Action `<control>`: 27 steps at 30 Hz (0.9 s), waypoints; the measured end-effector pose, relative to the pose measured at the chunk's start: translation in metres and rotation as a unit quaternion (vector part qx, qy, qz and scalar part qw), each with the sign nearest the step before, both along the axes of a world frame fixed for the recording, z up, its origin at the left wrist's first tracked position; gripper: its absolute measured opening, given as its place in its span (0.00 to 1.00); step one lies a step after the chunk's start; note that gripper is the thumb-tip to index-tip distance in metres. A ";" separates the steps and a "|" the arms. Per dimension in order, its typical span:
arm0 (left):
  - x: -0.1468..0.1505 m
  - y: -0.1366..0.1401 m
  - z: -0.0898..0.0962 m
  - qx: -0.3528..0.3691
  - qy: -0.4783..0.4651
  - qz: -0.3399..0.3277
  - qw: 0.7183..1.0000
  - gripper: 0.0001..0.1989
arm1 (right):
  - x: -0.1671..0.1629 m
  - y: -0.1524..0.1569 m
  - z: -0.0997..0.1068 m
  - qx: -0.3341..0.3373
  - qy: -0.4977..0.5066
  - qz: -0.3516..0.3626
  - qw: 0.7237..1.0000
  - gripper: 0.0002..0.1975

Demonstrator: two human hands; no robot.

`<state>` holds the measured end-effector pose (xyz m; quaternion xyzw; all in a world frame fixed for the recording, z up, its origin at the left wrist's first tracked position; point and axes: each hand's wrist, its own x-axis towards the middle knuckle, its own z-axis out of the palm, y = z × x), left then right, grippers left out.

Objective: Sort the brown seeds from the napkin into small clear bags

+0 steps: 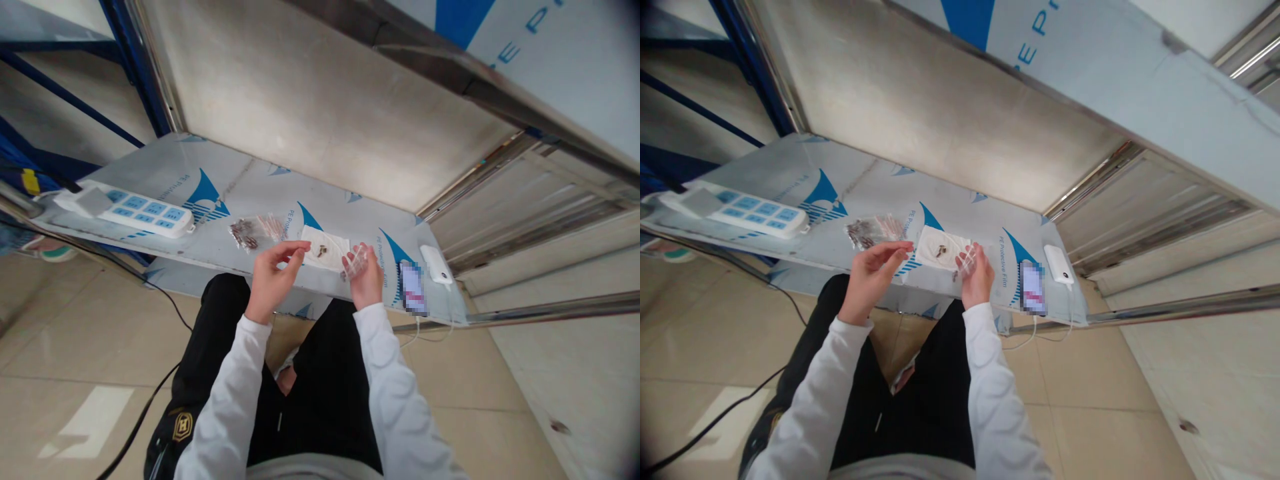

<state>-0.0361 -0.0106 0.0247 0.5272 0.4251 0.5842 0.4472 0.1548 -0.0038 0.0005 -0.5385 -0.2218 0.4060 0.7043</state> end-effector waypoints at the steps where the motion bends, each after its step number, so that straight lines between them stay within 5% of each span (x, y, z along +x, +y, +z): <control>1: -0.003 0.002 -0.001 -0.010 -0.011 0.010 1.000 0.09 | 0.008 0.005 0.000 -0.011 0.009 0.015 1.000 0.20; 7: -0.012 0.007 -0.006 -0.035 -0.042 0.041 0.998 0.12 | 0.018 0.014 0.002 -0.011 -0.035 0.117 0.992 0.28; 13: -0.018 0.007 -0.012 -0.046 -0.041 0.051 0.997 0.11 | 0.007 0.028 -0.008 0.002 -0.008 0.095 0.995 0.22; 15: -0.020 0.008 -0.013 -0.049 -0.043 0.051 0.997 0.11 | 0.012 0.038 -0.009 -0.003 -0.089 0.093 0.992 0.21; 17: -0.022 0.010 -0.014 -0.054 -0.047 0.053 0.996 0.11 | 0.021 0.051 -0.008 -0.024 -0.251 0.128 0.959 0.23; 18: -0.023 0.011 -0.014 -0.056 -0.049 0.056 0.996 0.11 | 0.026 0.058 -0.006 -0.041 -0.358 0.162 0.919 0.24; 19: -0.023 0.012 -0.015 -0.059 -0.051 0.060 0.995 0.11 | 0.031 0.066 -0.004 -0.065 -0.482 0.209 0.848 0.24; 22: -0.021 0.015 -0.017 -0.070 -0.050 0.066 0.994 0.11 | 0.036 0.092 0.003 -0.141 -0.765 0.341 0.528 0.20; 23: -0.021 0.015 -0.018 -0.071 -0.046 0.066 0.994 0.12 | 0.036 0.100 0.003 -0.156 -0.804 0.366 0.442 0.18; 24: -0.020 0.016 -0.019 -0.071 -0.041 0.065 0.995 0.12 | 0.033 0.108 0.003 -0.167 -0.822 0.383 0.387 0.16; 27: -0.022 0.016 -0.025 -0.065 -0.014 0.064 0.996 0.11 | 0.021 0.126 -0.001 -0.174 -0.840 0.400 0.322 0.14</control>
